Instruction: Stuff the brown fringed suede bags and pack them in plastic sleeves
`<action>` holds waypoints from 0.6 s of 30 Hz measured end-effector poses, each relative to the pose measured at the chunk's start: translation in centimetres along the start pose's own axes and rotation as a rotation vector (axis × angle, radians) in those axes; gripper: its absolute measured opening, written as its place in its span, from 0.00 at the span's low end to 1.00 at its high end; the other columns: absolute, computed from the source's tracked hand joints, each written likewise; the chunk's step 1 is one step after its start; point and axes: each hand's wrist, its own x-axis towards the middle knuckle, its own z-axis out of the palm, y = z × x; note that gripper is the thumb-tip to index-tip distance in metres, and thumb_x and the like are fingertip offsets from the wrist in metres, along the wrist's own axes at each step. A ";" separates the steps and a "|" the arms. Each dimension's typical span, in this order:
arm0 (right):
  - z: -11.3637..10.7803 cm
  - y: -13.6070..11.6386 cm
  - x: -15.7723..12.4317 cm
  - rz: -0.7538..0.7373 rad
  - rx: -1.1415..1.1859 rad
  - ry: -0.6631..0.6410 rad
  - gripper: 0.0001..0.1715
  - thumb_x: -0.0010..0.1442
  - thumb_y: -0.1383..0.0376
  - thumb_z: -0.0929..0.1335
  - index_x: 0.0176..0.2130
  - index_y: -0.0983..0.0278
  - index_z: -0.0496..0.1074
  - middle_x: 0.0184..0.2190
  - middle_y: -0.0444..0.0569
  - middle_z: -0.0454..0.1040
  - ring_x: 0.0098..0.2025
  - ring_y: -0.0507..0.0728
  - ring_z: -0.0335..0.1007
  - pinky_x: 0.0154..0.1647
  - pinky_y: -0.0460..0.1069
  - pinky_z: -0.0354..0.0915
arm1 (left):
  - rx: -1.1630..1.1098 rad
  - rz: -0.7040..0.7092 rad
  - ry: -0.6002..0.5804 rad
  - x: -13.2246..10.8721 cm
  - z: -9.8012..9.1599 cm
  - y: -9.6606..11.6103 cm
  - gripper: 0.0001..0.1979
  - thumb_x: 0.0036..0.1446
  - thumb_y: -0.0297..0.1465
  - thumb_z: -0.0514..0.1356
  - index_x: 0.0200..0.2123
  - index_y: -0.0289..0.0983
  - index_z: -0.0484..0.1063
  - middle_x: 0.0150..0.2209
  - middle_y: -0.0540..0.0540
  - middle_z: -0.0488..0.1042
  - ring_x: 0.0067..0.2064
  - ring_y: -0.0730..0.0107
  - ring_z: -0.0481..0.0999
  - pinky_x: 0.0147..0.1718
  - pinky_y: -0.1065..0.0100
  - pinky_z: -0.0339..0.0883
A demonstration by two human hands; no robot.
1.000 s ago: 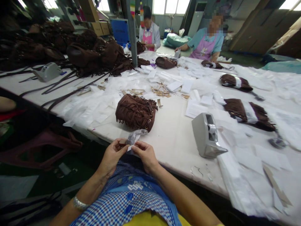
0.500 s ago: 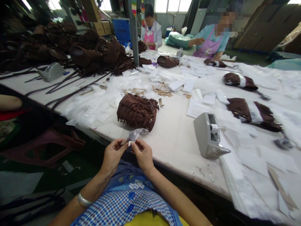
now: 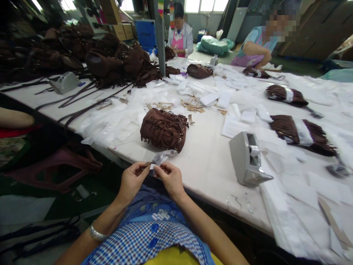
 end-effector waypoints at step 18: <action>1.2 0.4 -1.2 -0.064 0.031 0.084 0.16 0.55 0.54 0.74 0.33 0.63 0.70 0.27 0.45 0.77 0.31 0.55 0.75 0.34 0.48 0.70 | 0.403 0.192 0.012 -0.5 -0.3 0.8 0.09 0.61 0.35 0.61 0.39 0.38 0.79 0.37 0.48 0.82 0.37 0.65 0.81 0.37 0.70 0.73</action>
